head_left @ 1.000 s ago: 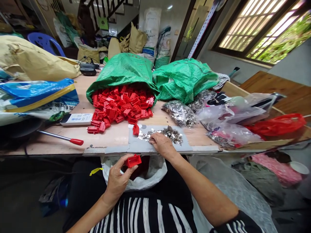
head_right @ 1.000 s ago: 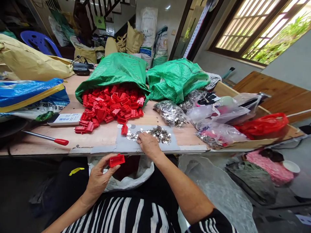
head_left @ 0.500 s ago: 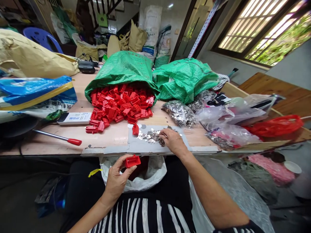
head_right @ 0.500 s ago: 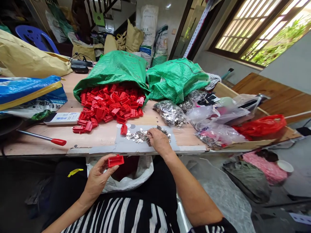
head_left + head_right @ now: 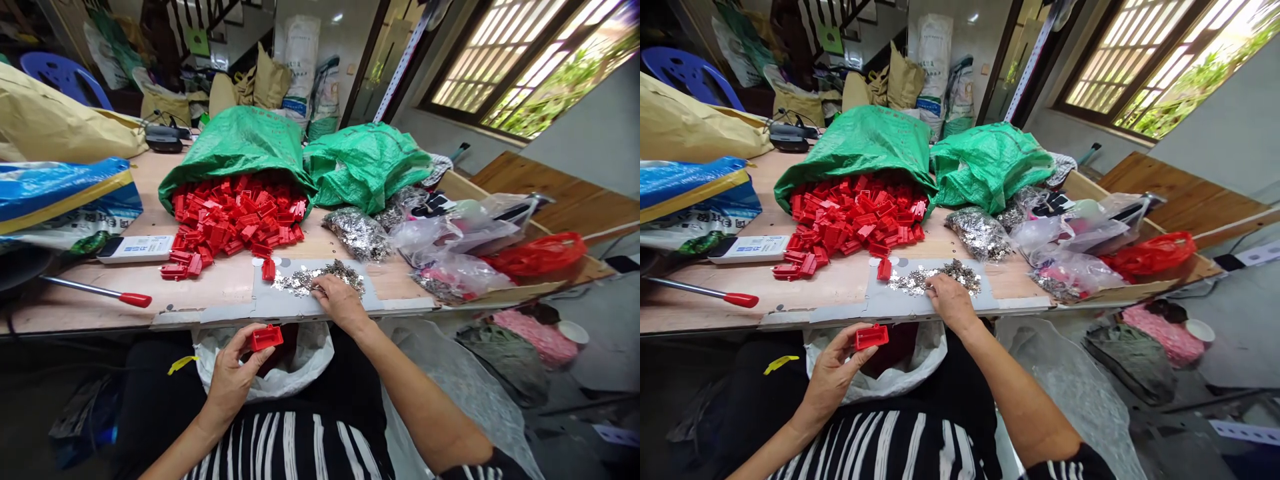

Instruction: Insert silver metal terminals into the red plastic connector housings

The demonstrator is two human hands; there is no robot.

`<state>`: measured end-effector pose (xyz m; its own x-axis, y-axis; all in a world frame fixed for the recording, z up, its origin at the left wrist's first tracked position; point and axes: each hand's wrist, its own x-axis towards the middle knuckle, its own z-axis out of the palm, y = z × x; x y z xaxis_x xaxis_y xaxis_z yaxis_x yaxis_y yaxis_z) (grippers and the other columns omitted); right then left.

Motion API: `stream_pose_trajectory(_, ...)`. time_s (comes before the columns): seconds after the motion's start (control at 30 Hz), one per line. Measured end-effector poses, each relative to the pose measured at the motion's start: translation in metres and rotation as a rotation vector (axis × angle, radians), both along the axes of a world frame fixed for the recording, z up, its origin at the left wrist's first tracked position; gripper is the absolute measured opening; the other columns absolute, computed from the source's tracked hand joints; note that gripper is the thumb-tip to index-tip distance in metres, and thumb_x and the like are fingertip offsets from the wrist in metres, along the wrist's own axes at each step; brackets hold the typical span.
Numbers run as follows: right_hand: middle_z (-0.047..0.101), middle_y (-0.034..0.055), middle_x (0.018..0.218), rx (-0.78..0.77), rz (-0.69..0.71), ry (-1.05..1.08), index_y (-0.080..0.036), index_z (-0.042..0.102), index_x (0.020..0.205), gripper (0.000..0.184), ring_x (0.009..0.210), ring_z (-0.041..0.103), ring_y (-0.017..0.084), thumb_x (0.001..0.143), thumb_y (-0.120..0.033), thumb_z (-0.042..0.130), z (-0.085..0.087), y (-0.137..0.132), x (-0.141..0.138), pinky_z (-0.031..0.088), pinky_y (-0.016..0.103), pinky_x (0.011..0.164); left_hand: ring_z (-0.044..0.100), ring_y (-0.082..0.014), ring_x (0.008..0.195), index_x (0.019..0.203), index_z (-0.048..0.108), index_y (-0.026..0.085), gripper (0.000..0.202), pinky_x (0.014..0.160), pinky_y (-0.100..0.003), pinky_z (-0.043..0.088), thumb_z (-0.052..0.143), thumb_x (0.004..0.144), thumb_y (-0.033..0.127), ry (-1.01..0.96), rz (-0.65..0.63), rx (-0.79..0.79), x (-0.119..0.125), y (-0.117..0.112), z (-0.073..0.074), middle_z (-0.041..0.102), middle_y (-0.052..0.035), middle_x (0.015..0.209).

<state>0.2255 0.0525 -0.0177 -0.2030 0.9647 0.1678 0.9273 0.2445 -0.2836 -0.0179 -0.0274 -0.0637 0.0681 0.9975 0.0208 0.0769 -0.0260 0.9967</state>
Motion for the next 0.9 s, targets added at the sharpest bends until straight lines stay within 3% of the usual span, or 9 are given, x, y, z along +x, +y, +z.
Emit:
stream_pose_trajectory(0.17,0.064,0.0037,0.094,-0.022,0.044,0.003,-0.020,0.065,0.093,0.010,0.090,0.060,0.015,0.089,-0.018,0.056,0.000,0.006,-0.005,0.044,0.025,0.082,0.070,-0.0223,0.093,0.107,0.064,0.020,0.034,0.085,-0.034,0.056,0.070,0.076,0.033,0.003,0.011,0.002,0.000,0.000,0.001,0.073,-0.0062,0.106)
stream_pose_trajectory(0.4,0.064,0.0047,0.096,-0.008,-0.052,-0.051,-0.021,0.064,0.097,0.013,0.091,0.059,0.017,0.086,-0.015,0.058,0.002,0.013,0.008,0.044,0.026,0.080,0.069,-0.0234,0.094,0.107,0.064,0.020,0.034,0.085,-0.035,0.056,0.069,0.077,0.034,-0.001,-0.015,-0.017,0.001,-0.001,0.001,0.073,-0.0066,0.104)
stream_pose_trajectory(0.73,0.063,0.0029,0.092,-0.007,0.043,0.061,-0.021,0.064,0.091,0.013,0.087,0.059,0.015,0.086,-0.012,0.056,-0.001,0.011,0.014,0.043,0.024,0.079,0.069,-0.0217,0.093,0.109,0.062,0.021,0.034,0.085,-0.033,0.055,0.068,0.078,0.034,-0.007,-0.033,-0.026,0.002,-0.002,-0.002,0.073,-0.0055,0.105)
stream_pose_trajectory(0.9,0.064,0.0041,0.093,0.011,-0.053,0.000,-0.020,0.065,0.093,0.013,0.087,0.059,0.017,0.087,-0.013,0.055,0.005,0.017,0.018,0.043,0.026,0.078,0.070,-0.0220,0.092,0.107,0.063,0.021,0.033,0.084,-0.033,0.056,0.068,0.077,0.034,-0.011,-0.040,-0.017,0.003,-0.003,0.001,0.074,-0.0054,0.101)
